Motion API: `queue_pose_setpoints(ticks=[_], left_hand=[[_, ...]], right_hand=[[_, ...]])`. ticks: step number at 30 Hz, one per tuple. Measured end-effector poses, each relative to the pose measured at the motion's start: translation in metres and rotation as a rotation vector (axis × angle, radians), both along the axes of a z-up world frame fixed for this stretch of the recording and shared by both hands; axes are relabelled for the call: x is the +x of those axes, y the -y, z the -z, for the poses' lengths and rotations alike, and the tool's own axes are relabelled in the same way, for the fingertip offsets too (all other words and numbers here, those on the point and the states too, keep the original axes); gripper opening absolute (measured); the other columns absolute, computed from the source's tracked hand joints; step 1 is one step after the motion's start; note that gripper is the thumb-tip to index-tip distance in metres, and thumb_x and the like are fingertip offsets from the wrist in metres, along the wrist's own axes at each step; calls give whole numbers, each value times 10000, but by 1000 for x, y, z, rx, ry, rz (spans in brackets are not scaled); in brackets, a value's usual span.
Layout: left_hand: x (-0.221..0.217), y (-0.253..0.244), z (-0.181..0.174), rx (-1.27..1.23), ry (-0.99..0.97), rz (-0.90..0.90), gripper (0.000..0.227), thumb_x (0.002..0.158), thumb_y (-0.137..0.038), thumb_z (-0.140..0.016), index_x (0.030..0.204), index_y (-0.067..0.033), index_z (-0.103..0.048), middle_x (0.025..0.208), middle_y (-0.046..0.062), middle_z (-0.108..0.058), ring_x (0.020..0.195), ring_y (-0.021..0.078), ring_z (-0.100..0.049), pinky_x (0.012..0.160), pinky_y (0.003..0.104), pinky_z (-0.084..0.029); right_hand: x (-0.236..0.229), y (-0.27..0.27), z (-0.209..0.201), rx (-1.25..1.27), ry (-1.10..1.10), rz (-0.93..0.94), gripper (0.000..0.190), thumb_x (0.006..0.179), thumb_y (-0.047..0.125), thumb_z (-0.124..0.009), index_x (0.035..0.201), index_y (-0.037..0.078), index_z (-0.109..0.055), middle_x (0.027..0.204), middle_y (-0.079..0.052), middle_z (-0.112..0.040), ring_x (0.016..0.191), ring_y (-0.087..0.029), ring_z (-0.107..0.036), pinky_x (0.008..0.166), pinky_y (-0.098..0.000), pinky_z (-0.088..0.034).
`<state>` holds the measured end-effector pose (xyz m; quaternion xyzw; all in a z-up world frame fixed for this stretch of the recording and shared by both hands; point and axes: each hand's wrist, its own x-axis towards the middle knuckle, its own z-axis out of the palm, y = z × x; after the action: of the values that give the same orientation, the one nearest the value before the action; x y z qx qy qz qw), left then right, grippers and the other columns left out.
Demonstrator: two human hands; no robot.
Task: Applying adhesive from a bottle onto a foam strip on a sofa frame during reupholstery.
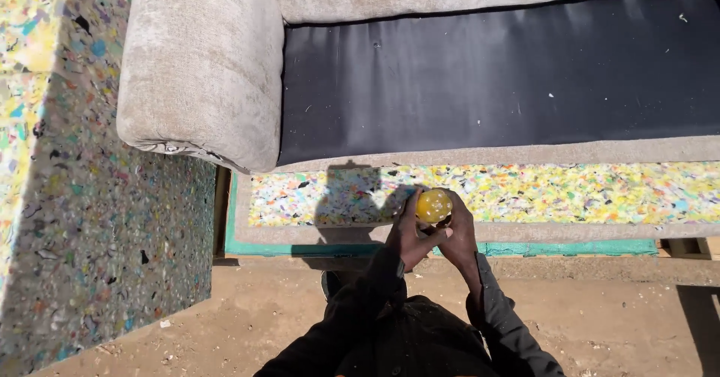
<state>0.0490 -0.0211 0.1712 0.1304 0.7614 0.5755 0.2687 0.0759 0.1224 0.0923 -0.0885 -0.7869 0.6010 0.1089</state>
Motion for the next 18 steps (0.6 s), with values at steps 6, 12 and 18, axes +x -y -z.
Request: queue_pose_setpoints(ticks=[6,12,18], left_hand=[[10,44,59,124,-74,-160,794,939,-243,-786,1604,-102,-375,1554,271,-410,1448,547,-326,1152,676,-401],[37,138,115,89,128,-517,545,954,-256,-769,1441,-88,-593,1461,246,-541,1388,473,-482,1111,588,-502],[68,224,204,85,84,-857,455,888,-172,-846,1324,-114,-730,1227,190,-734,1189,349,-662,979,482,-603]], right_hand=[[-26,-28,15,-130,72,169,678,880,86,-782,1404,51,-352,1304,-275,-523,1221,-441,-572,1033,-591,-541],[-38,-13,-14,-168,141,264,690,818,275,-919,1273,62,-446,1206,-197,-569,1176,-320,-594,934,-515,-569],[-47,-29,2,-26,146,396,559,740,321,-991,1063,59,-618,993,-160,-692,978,-254,-686,713,-448,-511]])
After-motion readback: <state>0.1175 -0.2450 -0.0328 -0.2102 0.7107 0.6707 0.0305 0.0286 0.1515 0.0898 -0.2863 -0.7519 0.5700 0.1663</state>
